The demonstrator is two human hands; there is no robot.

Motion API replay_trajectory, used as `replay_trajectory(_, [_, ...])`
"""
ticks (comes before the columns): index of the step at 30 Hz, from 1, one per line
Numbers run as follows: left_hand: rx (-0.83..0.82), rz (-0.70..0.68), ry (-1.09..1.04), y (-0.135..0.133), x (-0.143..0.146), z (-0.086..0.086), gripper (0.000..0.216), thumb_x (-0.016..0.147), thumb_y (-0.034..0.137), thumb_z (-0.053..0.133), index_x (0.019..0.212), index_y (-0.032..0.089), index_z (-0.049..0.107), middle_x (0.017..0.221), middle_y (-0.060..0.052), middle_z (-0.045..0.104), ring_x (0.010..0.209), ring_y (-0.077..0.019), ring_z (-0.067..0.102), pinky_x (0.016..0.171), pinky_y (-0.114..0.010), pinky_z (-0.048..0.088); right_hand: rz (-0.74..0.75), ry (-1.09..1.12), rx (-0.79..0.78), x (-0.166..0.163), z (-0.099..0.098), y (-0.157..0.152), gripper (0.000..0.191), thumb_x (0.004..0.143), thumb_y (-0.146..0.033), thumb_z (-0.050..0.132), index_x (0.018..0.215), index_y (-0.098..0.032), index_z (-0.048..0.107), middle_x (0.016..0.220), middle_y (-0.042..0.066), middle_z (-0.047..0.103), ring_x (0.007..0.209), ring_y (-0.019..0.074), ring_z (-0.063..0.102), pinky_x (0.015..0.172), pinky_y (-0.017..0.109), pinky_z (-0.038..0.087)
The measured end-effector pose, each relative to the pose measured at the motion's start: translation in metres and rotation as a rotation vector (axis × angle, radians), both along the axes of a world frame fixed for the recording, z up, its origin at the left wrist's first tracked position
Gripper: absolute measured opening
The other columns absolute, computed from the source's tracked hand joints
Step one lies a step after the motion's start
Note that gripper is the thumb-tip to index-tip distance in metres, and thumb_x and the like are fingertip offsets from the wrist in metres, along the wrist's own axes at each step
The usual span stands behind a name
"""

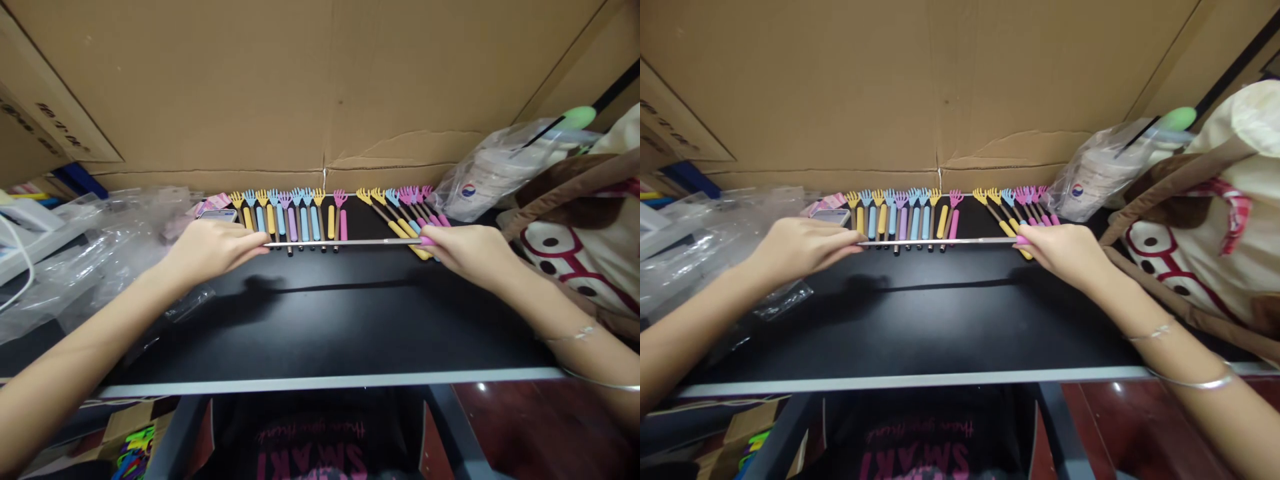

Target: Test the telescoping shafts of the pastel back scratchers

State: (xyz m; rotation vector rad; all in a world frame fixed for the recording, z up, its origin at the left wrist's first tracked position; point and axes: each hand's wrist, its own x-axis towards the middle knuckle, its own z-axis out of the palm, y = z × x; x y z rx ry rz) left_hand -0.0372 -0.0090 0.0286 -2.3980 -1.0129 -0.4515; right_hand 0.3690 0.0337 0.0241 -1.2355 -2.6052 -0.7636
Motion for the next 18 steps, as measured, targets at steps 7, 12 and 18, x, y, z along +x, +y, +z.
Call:
replay_trajectory(7, [0.049,-0.097,0.089,-0.004,0.052,-0.004,0.039,0.098,0.035,0.035,0.067,0.018,0.051,0.049,0.003,0.055,0.041,-0.0098,0.046,0.045,-0.024,0.016,0.134,0.024,-0.014,-0.046,-0.011,-0.015,0.043,0.098,-0.041,0.024,0.071,-0.019,0.050,0.055,0.000,0.057,0.051,0.0115,0.053,0.049,0.023,0.016])
replay_trajectory(12, [0.030,-0.082,0.044,-0.005,0.056,-0.007,0.038,0.098,0.036,0.036,0.067,0.018,0.050,0.050,0.003,0.056,0.042,-0.0092,0.047,0.044,-0.023,0.015,0.139,0.050,-0.009,-0.050,-0.013,-0.018,0.039,0.098,-0.040,0.027,0.073,-0.020,0.049,0.059,0.000,0.059,0.052,0.0118,0.055,0.049,0.024,0.014])
replay_trajectory(18, [-0.078,-0.061,0.021,-0.009,0.064,-0.013,0.038,0.098,0.040,0.034,0.075,0.019,0.056,0.053,0.003,0.059,0.042,-0.0101,0.050,0.043,-0.024,0.015,0.170,0.039,-0.047,-0.070,-0.011,-0.025,0.040,0.099,-0.039,0.026,0.074,-0.020,0.051,0.063,0.001,0.062,0.051,0.0115,0.054,0.049,0.026,0.014])
